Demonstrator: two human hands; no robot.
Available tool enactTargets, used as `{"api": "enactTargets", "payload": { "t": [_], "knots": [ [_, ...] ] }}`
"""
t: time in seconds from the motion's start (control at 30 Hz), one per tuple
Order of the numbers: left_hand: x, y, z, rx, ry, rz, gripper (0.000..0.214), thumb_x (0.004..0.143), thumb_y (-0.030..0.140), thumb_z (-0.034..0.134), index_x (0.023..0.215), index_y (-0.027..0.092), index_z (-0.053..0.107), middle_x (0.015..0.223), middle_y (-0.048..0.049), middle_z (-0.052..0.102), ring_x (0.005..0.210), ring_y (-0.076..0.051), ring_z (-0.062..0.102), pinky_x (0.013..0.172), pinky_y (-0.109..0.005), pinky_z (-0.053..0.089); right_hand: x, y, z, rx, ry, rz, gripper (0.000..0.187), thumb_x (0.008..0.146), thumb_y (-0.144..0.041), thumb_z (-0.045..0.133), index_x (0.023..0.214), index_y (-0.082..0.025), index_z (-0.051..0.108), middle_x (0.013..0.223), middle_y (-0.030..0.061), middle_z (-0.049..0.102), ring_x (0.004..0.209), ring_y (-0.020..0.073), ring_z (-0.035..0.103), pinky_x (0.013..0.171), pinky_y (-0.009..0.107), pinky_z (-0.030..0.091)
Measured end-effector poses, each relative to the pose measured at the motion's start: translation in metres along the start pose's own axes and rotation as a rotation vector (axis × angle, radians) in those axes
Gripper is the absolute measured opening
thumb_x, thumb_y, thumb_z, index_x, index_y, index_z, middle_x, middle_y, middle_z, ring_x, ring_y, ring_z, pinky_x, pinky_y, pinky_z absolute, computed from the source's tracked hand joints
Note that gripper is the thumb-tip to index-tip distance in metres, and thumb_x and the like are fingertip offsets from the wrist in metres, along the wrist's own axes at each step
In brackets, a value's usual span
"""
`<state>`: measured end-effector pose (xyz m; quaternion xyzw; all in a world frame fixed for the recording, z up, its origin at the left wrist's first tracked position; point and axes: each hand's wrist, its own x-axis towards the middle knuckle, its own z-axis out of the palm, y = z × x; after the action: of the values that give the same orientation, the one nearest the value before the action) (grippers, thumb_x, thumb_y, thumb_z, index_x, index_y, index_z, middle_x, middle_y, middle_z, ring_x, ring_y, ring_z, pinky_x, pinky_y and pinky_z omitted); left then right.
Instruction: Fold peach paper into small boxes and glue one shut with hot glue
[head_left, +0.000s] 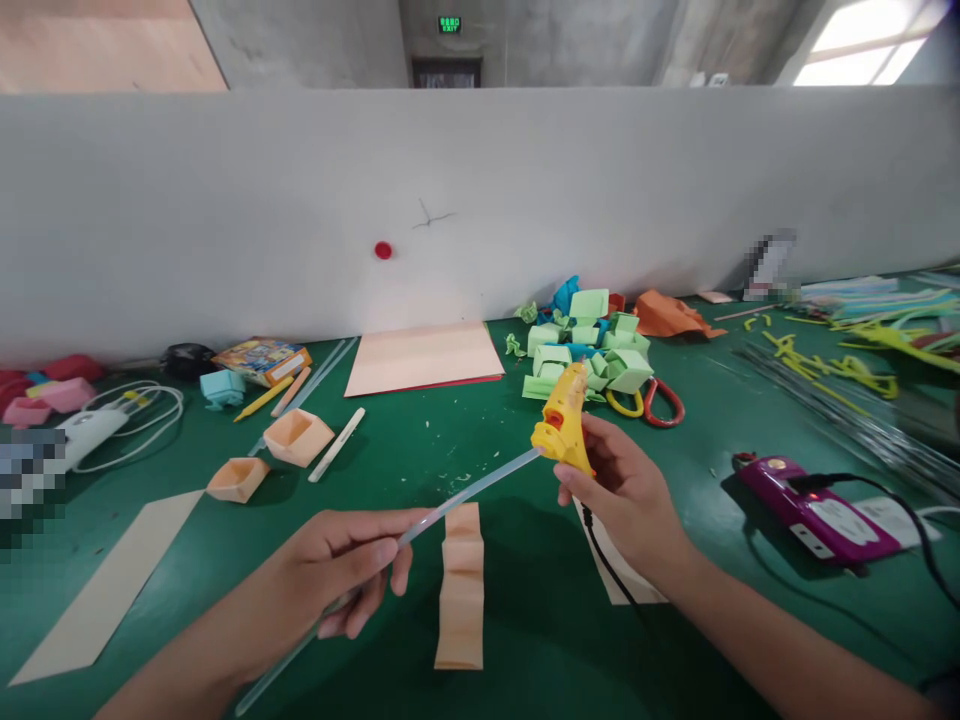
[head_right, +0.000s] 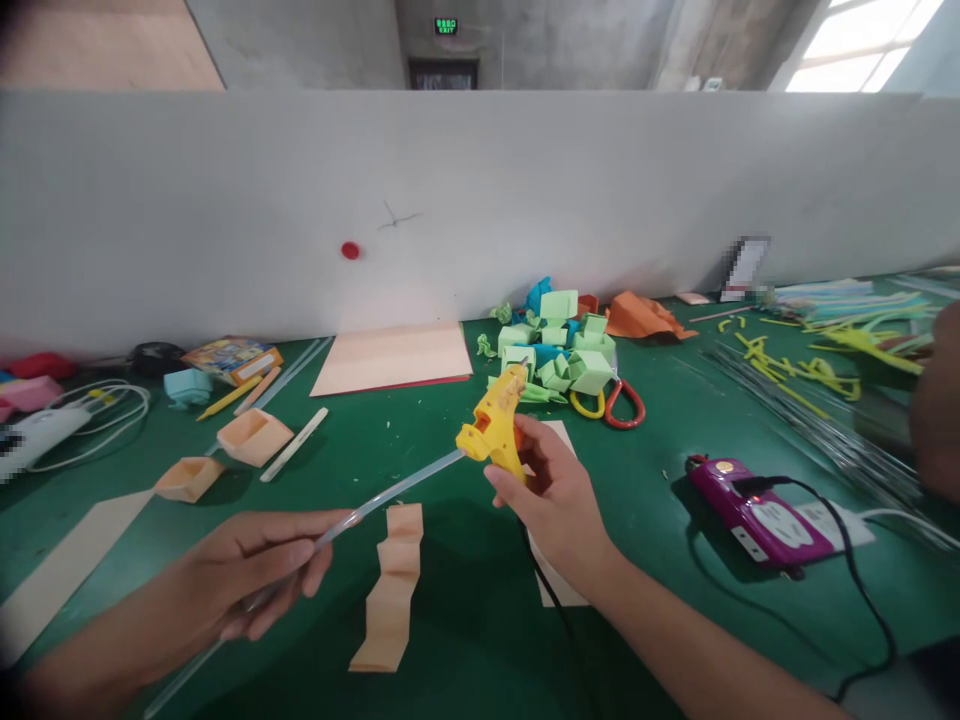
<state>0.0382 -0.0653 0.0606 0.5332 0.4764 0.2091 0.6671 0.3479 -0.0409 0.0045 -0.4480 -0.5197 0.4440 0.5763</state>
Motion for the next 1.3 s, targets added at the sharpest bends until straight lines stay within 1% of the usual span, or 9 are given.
{"api": "enactTargets", "payload": {
  "t": [0.17,0.33,0.43,0.63,0.77,0.83,0.93,1.13,1.3],
  "knots": [
    [0.002,-0.006,0.003,-0.030,0.017,0.003,0.049,0.088,0.051,0.069,0.132,0.031,0.067,0.083,-0.0018,0.064,0.047,-0.005,0.051,0.037,-0.014,0.032,-0.003,-0.001,0.000,-0.079,0.050,-0.092,0.056,0.083,-0.041,0.077,0.133,-0.025,0.056,0.108,0.0048,0.068,0.068,0.0152,0.063,0.057,0.032,0.061],
    [-0.001,-0.007,0.014,0.006,0.037,0.013,0.050,0.088,0.054,0.067,0.129,0.026,0.068,0.081,-0.0028,0.065,0.047,-0.007,0.053,0.038,-0.015,0.033,-0.003,0.002,-0.006,-0.225,0.174,-0.140,0.060,0.081,-0.044,0.079,0.134,-0.025,0.055,0.117,0.0100,0.066,0.090,0.0247,0.069,0.068,0.037,0.063],
    [-0.003,-0.009,0.022,0.015,0.001,0.037,0.051,0.089,0.056,0.064,0.129,0.024,0.067,0.081,-0.0037,0.065,0.047,-0.007,0.053,0.038,-0.017,0.033,-0.003,0.002,-0.010,-0.311,0.252,-0.169,0.063,0.077,-0.045,0.082,0.130,-0.025,0.057,0.116,0.0106,0.066,0.093,0.0269,0.069,0.073,0.041,0.063],
    [0.003,-0.018,0.033,0.035,0.053,0.058,0.051,0.088,0.059,0.064,0.124,0.022,0.066,0.080,-0.0028,0.064,0.045,-0.008,0.051,0.038,-0.018,0.028,-0.005,0.002,-0.008,-0.247,0.184,-0.144,0.064,0.080,-0.045,0.079,0.135,-0.025,0.052,0.118,0.0112,0.065,0.081,0.0243,0.071,0.068,0.041,0.064],
    [0.005,-0.019,0.035,0.089,0.025,0.055,0.055,0.088,0.068,0.058,0.115,0.021,0.066,0.067,0.0022,0.055,0.043,-0.006,0.042,0.038,-0.018,0.025,-0.006,0.001,-0.008,-0.395,0.201,-0.251,0.055,0.082,-0.043,0.077,0.130,-0.025,0.056,0.113,0.0107,0.066,0.087,0.0254,0.070,0.071,0.039,0.064],
    [0.004,-0.017,0.037,0.115,0.045,0.077,0.053,0.088,0.070,0.057,0.103,0.020,0.067,0.058,0.0053,0.046,0.043,-0.006,0.034,0.040,-0.018,0.024,-0.007,0.000,-0.009,-0.428,0.191,-0.313,0.051,0.084,-0.042,0.075,0.128,-0.025,0.056,0.109,0.0103,0.067,0.089,0.0258,0.070,0.072,0.039,0.064],
    [0.002,-0.014,0.043,0.116,0.099,0.068,0.055,0.085,0.073,0.059,0.093,0.020,0.065,0.055,0.0069,0.040,0.044,-0.006,0.029,0.041,-0.019,0.023,-0.009,-0.001,-0.009,-0.459,0.186,-0.378,0.047,0.086,-0.040,0.073,0.127,-0.025,0.055,0.109,0.0109,0.066,0.090,0.0268,0.070,0.072,0.039,0.063],
    [0.003,-0.019,0.058,0.084,0.077,0.047,0.057,0.084,0.075,0.057,0.093,0.020,0.062,0.052,0.0079,0.039,0.042,-0.006,0.027,0.042,-0.019,0.020,-0.015,0.008,-0.009,-0.479,0.114,-0.452,0.047,0.088,-0.035,0.071,0.131,-0.028,0.052,0.113,0.0113,0.063,0.092,0.0273,0.068,0.073,0.040,0.062],
    [0.007,-0.021,0.061,0.080,0.165,0.105,0.057,0.082,0.075,0.060,0.092,0.020,0.065,0.053,0.0082,0.038,0.044,-0.005,0.026,0.044,-0.019,0.021,-0.016,0.007,-0.008,-0.456,0.062,-0.457,0.046,0.088,-0.034,0.072,0.128,-0.026,0.052,0.105,0.0093,0.062,0.085,0.0250,0.067,0.070,0.038,0.061]
  ]
}}
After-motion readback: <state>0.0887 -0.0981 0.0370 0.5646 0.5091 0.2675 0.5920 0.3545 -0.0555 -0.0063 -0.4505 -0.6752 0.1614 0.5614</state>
